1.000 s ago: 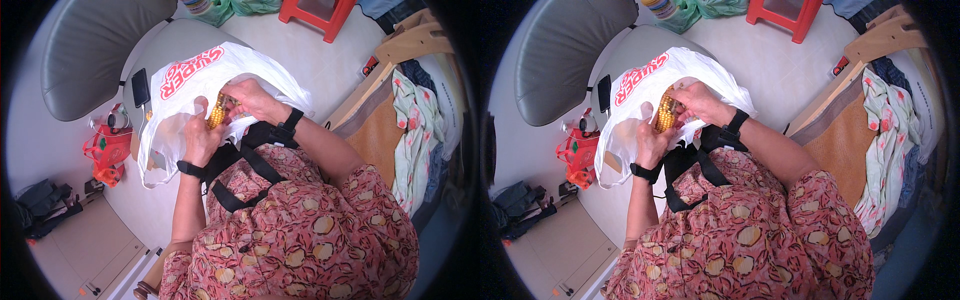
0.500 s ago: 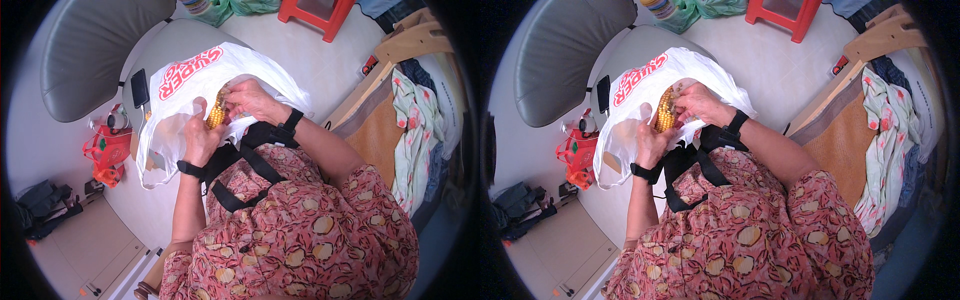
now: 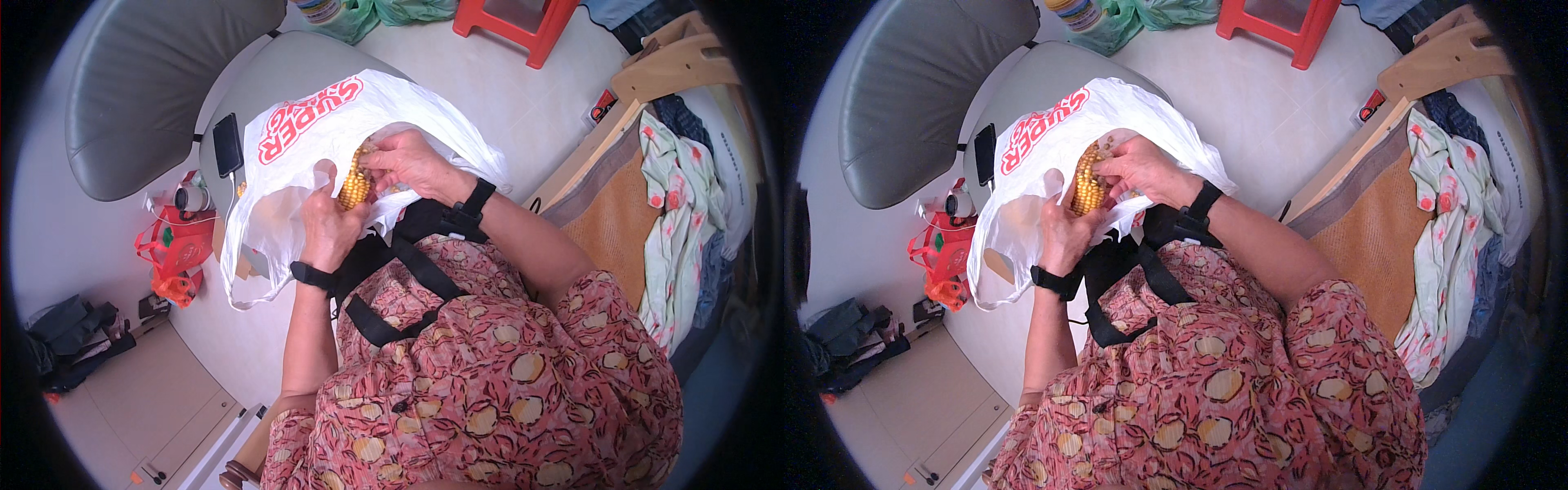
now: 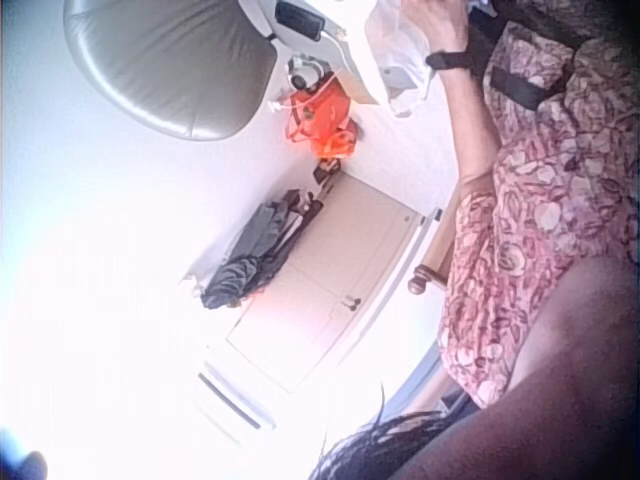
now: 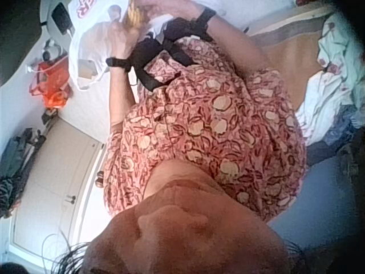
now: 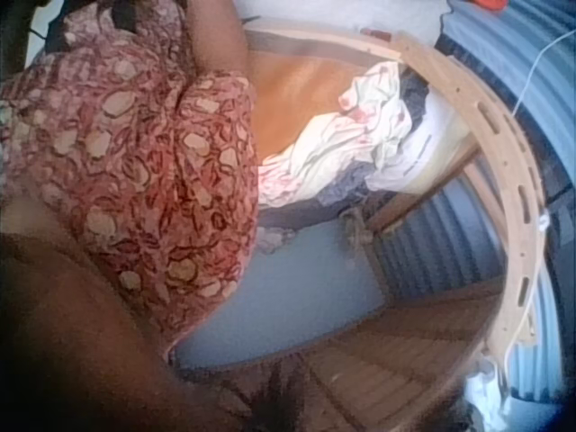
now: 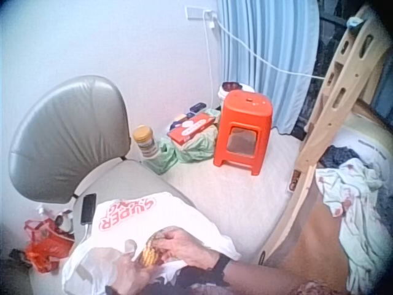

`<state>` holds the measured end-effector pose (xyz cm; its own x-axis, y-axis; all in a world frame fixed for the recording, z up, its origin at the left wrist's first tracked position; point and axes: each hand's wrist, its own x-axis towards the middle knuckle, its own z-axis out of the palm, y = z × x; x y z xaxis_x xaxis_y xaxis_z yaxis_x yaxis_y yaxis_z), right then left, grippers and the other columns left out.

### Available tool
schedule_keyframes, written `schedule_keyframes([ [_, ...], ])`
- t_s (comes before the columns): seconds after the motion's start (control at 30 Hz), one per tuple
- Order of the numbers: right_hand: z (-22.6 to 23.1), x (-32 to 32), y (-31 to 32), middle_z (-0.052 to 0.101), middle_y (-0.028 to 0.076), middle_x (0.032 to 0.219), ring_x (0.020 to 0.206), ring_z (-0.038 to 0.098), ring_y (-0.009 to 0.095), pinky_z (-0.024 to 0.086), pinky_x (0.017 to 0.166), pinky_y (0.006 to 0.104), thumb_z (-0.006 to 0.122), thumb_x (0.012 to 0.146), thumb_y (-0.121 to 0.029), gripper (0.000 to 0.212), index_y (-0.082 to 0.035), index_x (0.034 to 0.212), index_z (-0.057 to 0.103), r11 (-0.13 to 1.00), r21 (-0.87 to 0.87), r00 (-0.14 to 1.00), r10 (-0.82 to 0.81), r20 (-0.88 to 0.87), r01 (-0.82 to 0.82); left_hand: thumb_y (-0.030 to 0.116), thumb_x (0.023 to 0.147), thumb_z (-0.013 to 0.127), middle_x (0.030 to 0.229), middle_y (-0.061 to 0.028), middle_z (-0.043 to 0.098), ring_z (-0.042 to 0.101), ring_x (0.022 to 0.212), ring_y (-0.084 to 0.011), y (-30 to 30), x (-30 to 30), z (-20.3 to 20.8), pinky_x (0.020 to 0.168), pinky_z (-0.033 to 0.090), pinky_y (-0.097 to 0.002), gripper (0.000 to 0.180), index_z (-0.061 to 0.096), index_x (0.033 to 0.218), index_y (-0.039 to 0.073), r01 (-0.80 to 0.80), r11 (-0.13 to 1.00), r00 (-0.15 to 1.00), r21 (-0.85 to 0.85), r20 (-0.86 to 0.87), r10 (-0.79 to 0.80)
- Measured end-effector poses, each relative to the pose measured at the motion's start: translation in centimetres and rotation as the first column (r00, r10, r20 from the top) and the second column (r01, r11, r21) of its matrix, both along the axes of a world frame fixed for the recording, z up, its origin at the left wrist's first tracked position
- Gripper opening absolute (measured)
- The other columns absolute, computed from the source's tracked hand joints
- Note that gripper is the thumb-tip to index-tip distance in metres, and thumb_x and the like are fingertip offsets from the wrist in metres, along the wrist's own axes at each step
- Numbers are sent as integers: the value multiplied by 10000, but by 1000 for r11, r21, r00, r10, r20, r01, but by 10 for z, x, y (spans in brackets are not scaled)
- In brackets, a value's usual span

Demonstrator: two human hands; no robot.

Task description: Manually removing kernels from a cob of corn into a plastic bag.

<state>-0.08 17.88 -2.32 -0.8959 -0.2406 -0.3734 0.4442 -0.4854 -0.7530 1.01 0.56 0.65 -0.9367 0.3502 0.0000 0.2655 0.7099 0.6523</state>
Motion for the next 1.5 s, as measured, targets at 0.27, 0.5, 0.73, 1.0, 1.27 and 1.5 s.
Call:
schedule_keyframes([
  [0.27,-9,0,1,572,68,770,653,568,129,526,550,234,577,816,-63,154,62,907,578,994,-109,1000,1,-12,-3,19,669,668,775,-80,640,598,681,-115,-6,-3,-10,625,489,-244,427,582,1083,-43,-33,998,993,54,115,27],
  [0.5,1,-1,-3,608,90,834,690,595,124,520,544,236,627,825,-106,234,68,979,600,1000,-21,1000,4,29,-4,33,664,679,778,-94,642,610,681,-130,-1,-2,-1,619,499,-267,482,562,1126,-38,1,999,999,-32,41,0],
  [0.73,2,1,-2,633,115,845,605,609,125,510,513,200,657,804,-93,273,93,991,588,996,75,998,42,-51,-38,112,637,694,728,-250,598,608,688,-392,-2,-2,-10,613,478,-419,417,537,983,-62,4,998,1000,55,-18,-3],
  [1.0,22,5,5,609,113,907,731,620,149,534,562,221,612,778,-37,265,84,1009,563,998,29,997,55,-48,-53,106,632,692,729,-251,598,610,686,-386,-2,-2,-9,607,481,-414,403,548,963,-72,-4,999,1000,54,-14,5],
  [1.27,19,7,-1,601,116,767,643,606,157,539,545,243,603,756,-82,235,112,888,596,999,35,998,-30,-56,32,103,640,683,704,-218,596,605,655,-376,2,-1,-5,588,480,-419,330,582,924,-32,48,998,995,39,-91,-44],
  [1.5,2,2,0,569,55,812,654,559,104,525,556,225,557,788,-96,219,47,954,570,997,66,999,35,-21,-34,105,644,687,657,-212,592,603,633,-380,2,-2,-8,568,477,-419,366,559,956,-37,34,997,995,74,-93,-27],
])
